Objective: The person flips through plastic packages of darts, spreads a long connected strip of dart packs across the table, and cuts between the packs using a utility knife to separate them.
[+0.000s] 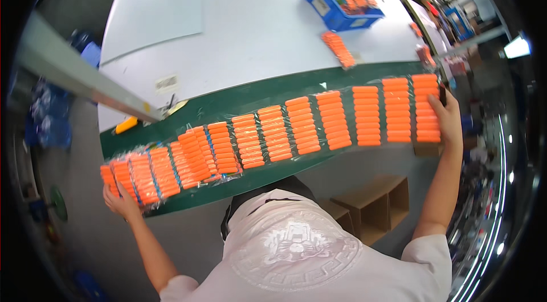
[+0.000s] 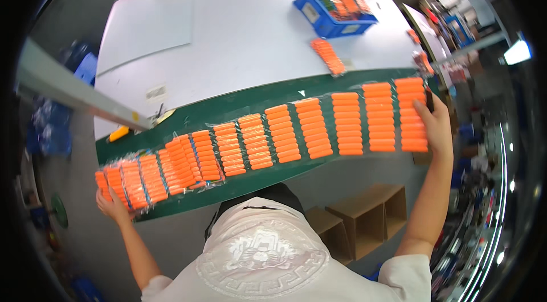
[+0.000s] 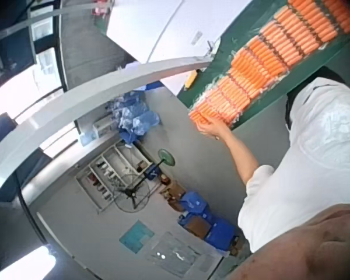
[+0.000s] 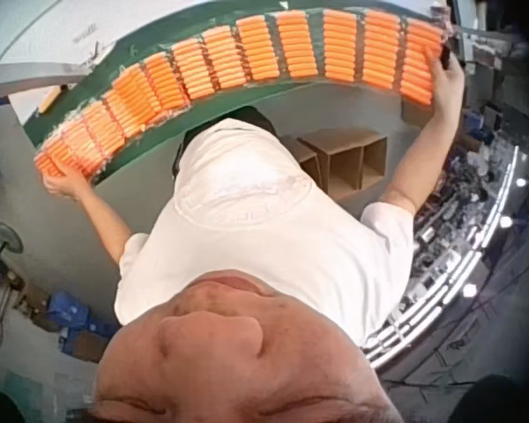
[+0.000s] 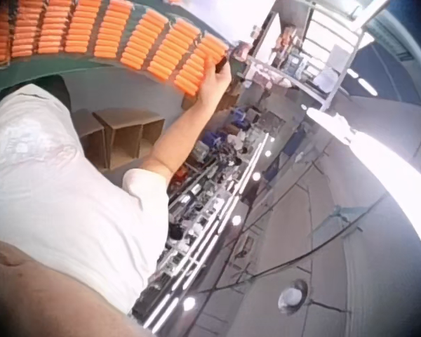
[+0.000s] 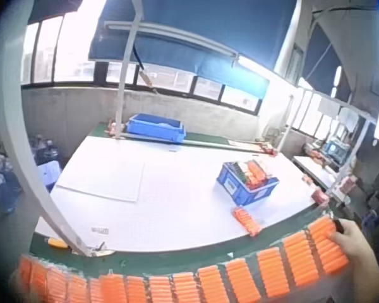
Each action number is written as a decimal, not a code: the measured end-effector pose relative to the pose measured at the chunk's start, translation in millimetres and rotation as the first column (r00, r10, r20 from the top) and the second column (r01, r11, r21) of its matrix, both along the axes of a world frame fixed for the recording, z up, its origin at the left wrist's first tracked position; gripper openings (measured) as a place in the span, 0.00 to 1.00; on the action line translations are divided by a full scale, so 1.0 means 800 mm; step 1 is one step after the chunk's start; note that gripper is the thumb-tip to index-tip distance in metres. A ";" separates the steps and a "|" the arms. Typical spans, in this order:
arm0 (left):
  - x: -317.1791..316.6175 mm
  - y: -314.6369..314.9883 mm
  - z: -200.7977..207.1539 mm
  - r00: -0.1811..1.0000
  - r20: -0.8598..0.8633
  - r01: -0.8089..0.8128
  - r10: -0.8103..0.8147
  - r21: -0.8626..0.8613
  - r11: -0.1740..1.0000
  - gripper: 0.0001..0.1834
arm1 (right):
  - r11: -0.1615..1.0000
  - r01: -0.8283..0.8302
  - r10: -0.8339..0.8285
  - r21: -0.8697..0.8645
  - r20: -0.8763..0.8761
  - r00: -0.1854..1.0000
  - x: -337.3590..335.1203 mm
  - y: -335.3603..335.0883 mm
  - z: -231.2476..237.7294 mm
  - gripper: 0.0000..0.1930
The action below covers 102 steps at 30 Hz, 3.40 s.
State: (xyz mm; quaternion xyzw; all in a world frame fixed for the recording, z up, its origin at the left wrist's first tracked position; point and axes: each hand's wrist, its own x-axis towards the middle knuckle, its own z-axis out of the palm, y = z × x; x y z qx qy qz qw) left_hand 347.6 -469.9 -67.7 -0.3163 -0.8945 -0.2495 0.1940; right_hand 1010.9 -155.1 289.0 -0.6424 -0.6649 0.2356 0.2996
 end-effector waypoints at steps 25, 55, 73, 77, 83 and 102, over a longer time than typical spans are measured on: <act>0.291 0.193 -0.068 -0.446 0.813 -0.562 -0.375 0.072 0.824 0.21 | 0.981 0.129 -0.111 0.143 -0.128 0.986 0.190 0.016 -0.029 0.09; 0.373 0.259 -0.156 0.072 0.689 -0.875 -0.721 0.391 0.286 0.20 | 0.992 -0.127 0.115 -0.020 -0.298 0.947 0.493 0.224 -0.091 0.17; 0.709 0.385 -0.134 -0.079 0.608 -0.921 -0.790 0.260 0.292 0.17 | 0.971 -0.188 0.165 -0.146 -0.160 0.973 0.848 0.516 -0.211 0.15; 0.787 0.428 -0.127 -0.087 0.625 -0.914 -0.775 0.260 0.312 0.16 | 0.968 -0.180 0.147 -0.176 -0.186 0.971 0.919 0.552 -0.219 0.14; 0.887 0.478 -0.120 -0.071 0.659 -0.927 -0.749 0.234 0.294 0.18 | 0.978 -0.179 0.165 -0.103 -0.127 0.978 1.081 0.588 -0.240 0.16; 1.042 0.529 -0.198 -0.345 0.490 -0.882 -0.800 0.122 0.455 0.20 | 0.997 0.037 -0.031 -0.072 0.088 0.996 1.217 0.604 -0.258 0.19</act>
